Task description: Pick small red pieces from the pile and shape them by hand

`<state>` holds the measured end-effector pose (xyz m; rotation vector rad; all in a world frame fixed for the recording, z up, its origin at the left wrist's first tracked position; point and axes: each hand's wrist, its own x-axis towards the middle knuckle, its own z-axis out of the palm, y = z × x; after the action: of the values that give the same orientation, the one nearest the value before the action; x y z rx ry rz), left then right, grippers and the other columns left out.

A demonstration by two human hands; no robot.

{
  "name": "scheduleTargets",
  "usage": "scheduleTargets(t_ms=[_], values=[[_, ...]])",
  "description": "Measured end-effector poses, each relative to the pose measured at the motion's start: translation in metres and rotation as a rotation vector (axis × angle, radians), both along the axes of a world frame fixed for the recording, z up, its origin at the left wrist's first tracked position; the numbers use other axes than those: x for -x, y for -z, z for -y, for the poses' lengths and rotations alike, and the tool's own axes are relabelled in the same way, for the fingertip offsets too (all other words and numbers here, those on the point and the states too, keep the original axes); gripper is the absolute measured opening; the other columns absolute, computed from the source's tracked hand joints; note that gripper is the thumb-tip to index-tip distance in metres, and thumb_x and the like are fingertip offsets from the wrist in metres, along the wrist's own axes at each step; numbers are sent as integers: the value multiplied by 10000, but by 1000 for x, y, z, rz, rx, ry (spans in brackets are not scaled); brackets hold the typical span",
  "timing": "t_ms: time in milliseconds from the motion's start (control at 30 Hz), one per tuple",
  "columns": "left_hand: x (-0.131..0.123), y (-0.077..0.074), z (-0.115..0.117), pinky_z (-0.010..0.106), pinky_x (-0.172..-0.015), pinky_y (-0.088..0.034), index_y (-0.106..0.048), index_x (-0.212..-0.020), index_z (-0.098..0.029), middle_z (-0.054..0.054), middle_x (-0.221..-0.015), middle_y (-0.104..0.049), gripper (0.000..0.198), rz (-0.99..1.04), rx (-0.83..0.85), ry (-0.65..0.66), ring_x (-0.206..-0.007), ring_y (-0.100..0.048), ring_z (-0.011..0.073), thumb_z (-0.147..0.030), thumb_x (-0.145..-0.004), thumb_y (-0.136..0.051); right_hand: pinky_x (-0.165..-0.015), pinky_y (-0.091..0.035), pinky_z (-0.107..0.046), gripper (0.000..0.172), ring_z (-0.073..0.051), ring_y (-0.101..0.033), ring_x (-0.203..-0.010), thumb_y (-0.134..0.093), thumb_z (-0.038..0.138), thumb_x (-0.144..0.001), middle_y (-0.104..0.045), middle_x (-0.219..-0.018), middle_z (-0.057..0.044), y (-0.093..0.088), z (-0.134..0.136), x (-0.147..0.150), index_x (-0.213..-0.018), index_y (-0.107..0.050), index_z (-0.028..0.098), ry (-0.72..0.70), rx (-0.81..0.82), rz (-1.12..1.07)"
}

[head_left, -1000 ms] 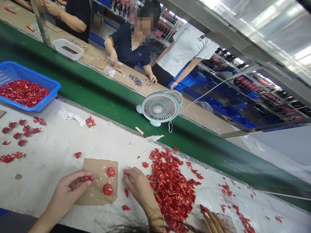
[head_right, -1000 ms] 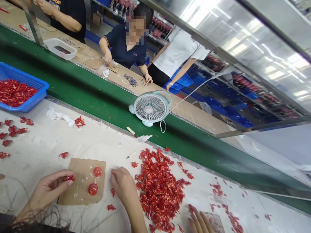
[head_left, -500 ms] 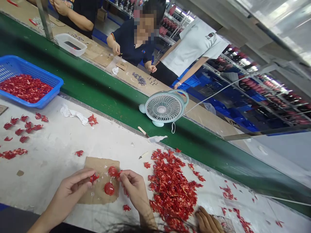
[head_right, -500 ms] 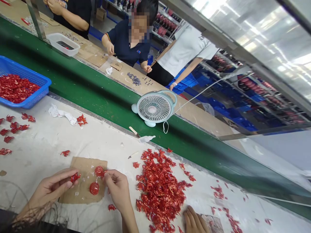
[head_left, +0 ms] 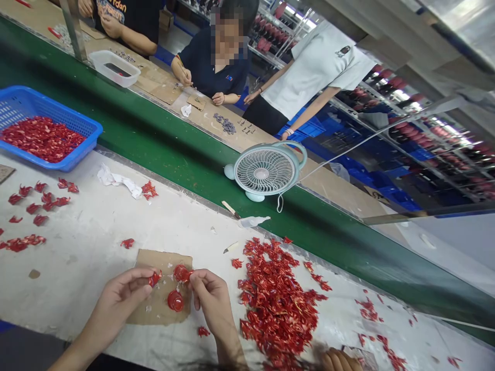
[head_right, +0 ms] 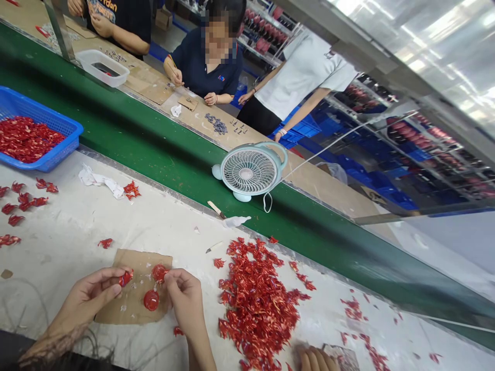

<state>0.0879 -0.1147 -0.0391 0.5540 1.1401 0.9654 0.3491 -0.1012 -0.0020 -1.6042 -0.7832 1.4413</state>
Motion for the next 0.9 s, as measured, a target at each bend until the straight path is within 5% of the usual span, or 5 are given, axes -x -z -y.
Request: scheduleTargets(t_ms=[133, 300, 533, 900], values=[[-14, -5, 1, 328, -924, -759, -1050, -1146, -304, 124, -1341, -1018, 495, 36, 28, 18, -1110, -923, 292, -661, -832, -1184, -425, -318, -231, 715, -84, -424, -422, -1022, 912, -805, -712, -650, 10, -10, 2, 6, -777, -809, 230, -8, 4, -87], [-32, -10, 3, 372, -1007, -778, -1048, -1119, -302, 131, -1286, -1028, 541, 104, 22, 55, -1139, -954, 332, -687, -773, -1203, -402, -268, -260, 603, -94, -364, -393, -1038, 847, -851, -684, -630, 15, -20, 9, 15, -791, -806, 294, -33, -8, -149], [-36, -15, 5, 359, -987, -789, -1040, -1095, -311, 115, -1219, -1032, 492, 117, 22, 94, -1078, -960, 311, -662, -789, -1199, -437, -411, -398, 357, -181, -490, -444, -963, 732, -1012, -750, -710, -66, -21, 18, 24, -875, -877, 413, -58, -48, -55], [-33, -21, 3, 372, -972, -812, -1035, -1151, -281, 119, -1177, -1035, 480, 123, 2, 88, -1029, -975, 314, -634, -856, -1171, -510, -504, -351, 463, -203, -614, -552, -991, 807, -926, -807, -728, -39, -25, 21, 38, -886, -954, 347, -8, -106, 37]])
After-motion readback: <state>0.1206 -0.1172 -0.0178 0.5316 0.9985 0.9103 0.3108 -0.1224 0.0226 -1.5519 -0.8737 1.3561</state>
